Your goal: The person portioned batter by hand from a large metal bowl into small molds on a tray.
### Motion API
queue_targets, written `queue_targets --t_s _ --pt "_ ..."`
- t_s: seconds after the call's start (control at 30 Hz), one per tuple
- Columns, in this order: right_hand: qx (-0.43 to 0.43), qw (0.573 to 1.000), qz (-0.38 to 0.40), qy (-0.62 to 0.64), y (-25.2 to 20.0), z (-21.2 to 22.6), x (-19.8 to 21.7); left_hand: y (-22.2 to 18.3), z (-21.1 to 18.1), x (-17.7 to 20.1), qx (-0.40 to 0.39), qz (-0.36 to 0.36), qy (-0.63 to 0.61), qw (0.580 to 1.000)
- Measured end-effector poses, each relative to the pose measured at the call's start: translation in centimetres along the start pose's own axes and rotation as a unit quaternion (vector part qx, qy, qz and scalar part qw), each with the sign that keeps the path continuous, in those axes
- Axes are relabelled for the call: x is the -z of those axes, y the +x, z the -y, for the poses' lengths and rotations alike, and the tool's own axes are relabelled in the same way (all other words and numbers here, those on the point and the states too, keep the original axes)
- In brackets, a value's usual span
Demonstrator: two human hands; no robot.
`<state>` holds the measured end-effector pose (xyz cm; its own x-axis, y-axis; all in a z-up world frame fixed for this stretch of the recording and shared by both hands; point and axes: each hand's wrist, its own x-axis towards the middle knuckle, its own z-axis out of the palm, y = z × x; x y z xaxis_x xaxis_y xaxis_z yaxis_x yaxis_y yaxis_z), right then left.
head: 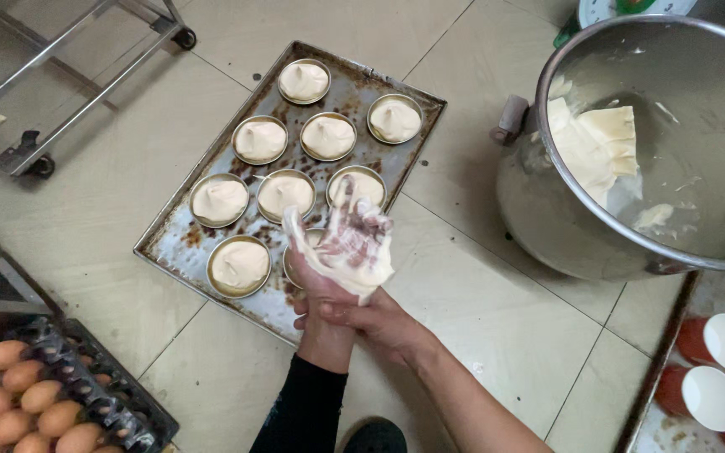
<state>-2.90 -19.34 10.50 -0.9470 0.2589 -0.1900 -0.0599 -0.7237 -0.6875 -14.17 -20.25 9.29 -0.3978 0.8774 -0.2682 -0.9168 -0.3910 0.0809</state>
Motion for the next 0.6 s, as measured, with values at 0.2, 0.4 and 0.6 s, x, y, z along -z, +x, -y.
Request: queue_targets --t_s 0.2,0.4,0.6 --pt "0.029 0.997 -0.060 0.039 -0.2 0.5 -1.0 -1.5 0.7 1.3 0.051 0.105 0.028 0.993" --pt "0.027 0.964 -0.263 -0.028 0.5 -0.2 0.9 -1.7 2.1 1.8 0.052 0.196 0.021 0.979" --pt "0.069 0.928 -0.330 -0.159 0.6 -1.1 3.0 -1.3 3.0 4.3 0.071 0.106 0.030 0.991"
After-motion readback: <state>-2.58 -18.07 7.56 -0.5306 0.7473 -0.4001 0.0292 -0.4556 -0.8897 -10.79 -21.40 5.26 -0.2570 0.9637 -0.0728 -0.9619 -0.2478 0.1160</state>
